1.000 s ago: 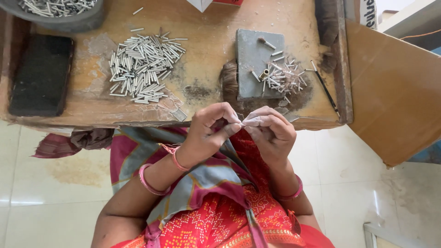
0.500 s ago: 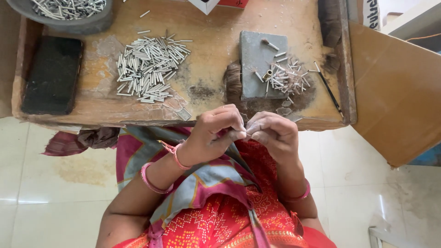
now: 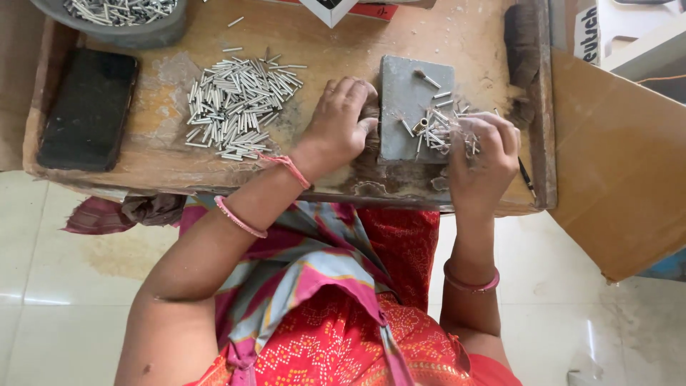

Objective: Assembling small metal pins into components at a workbench.

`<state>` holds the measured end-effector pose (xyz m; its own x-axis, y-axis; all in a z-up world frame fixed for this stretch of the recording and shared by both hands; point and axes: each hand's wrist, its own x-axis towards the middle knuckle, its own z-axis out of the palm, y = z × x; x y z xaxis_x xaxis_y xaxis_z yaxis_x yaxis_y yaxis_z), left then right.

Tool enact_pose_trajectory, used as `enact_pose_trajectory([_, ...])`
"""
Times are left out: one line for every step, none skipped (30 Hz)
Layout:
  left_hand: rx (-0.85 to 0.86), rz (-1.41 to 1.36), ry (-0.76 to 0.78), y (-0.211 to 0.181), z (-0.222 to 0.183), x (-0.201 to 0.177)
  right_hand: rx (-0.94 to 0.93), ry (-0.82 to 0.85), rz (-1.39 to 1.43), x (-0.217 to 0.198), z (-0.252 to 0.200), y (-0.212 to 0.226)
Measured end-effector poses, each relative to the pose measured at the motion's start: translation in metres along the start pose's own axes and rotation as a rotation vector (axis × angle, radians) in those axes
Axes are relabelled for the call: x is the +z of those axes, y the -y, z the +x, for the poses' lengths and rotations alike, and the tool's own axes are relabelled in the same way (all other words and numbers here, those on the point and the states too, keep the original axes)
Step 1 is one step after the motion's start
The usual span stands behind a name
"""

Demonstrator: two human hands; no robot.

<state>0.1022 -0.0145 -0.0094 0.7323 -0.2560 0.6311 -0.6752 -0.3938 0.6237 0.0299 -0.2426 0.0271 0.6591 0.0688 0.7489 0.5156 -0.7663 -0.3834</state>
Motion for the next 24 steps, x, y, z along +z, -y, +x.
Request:
enact_pose_trajectory([0.001,0.067,0.027,0.005,0.001,0.006,-0.008,-0.036,-0.060,0.000,0.003,-0.002])
enact_pose_trajectory([0.000,0.068,0.021,0.004,0.001,0.008,-0.013,-0.034,-0.059,0.003,0.004,-0.002])
enact_pose_trajectory([-0.037,0.066,0.037,0.003,0.000,0.010,-0.016,-0.055,-0.059,0.005,0.003,-0.001])
enact_pose_trajectory([-0.075,0.064,0.054,0.002,-0.002,0.012,-0.019,-0.075,-0.059,0.007,0.003,0.000])
enact_pose_trajectory([-0.083,0.061,0.058,0.000,-0.002,0.014,-0.014,-0.067,-0.059,0.011,0.001,0.004])
enact_pose_trajectory([-0.141,-0.007,-0.006,-0.003,-0.003,0.017,-0.017,-0.054,0.004,0.015,-0.002,0.008])
enact_pose_trajectory([-0.195,-0.075,-0.074,-0.005,-0.002,0.020,-0.025,-0.043,0.067,0.020,-0.002,0.012])
enact_pose_trajectory([-0.200,-0.077,-0.074,-0.003,-0.001,0.029,-0.023,-0.038,0.067,0.024,-0.003,0.017])
enact_pose_trajectory([-0.297,-0.250,-0.142,0.000,0.001,0.036,-0.048,0.022,0.115,0.029,-0.003,0.021])
enact_pose_trajectory([-0.392,-0.424,-0.211,0.002,0.004,0.044,-0.073,0.082,0.162,0.035,-0.002,0.026])
enact_pose_trajectory([-0.393,-0.424,-0.216,0.007,0.004,0.050,-0.077,0.085,0.163,0.039,0.001,0.028])
enact_pose_trajectory([-0.444,-0.616,-0.256,0.012,0.003,0.056,-0.105,0.161,0.141,0.043,0.004,0.031])
enact_pose_trajectory([-0.494,-0.811,-0.292,0.017,0.003,0.062,-0.130,0.236,0.117,0.046,0.006,0.034])
enact_pose_trajectory([-0.494,-0.813,-0.293,0.018,0.003,0.063,-0.130,0.238,0.116,0.047,0.007,0.035])
enact_pose_trajectory([-0.507,-0.950,-0.339,0.019,0.004,0.063,-0.138,0.292,0.085,0.048,0.010,0.036])
enact_pose_trajectory([-0.518,-1.088,-0.385,0.021,0.005,0.063,-0.147,0.347,0.055,0.050,0.014,0.036])
enact_pose_trajectory([-0.517,-1.087,-0.386,0.020,0.005,0.060,-0.148,0.347,0.055,0.050,0.017,0.038])
enact_pose_trajectory([-0.530,-1.077,-0.390,0.019,0.004,0.058,-0.129,0.391,0.033,0.051,0.021,0.040])
enact_pose_trajectory([-0.548,-1.065,-0.394,0.018,0.001,0.056,-0.106,0.439,0.014,0.052,0.022,0.042])
enact_pose_trajectory([-0.552,-1.064,-0.395,0.007,-0.002,0.043,-0.104,0.442,0.016,0.054,0.022,0.042])
enact_pose_trajectory([-0.501,-0.816,-0.339,-0.003,-0.005,0.030,-0.094,0.463,-0.014,0.056,0.022,0.041])
enact_pose_trajectory([-0.446,-0.570,-0.281,-0.013,-0.008,0.018,-0.085,0.484,-0.043,0.058,0.021,0.040])
enact_pose_trajectory([-0.447,-0.569,-0.278,-0.015,-0.013,0.012,-0.082,0.483,-0.042,0.059,0.022,0.039])
enact_pose_trajectory([-0.371,-0.399,-0.218,-0.017,-0.018,0.005,-0.089,0.487,-0.056,0.060,0.022,0.037])
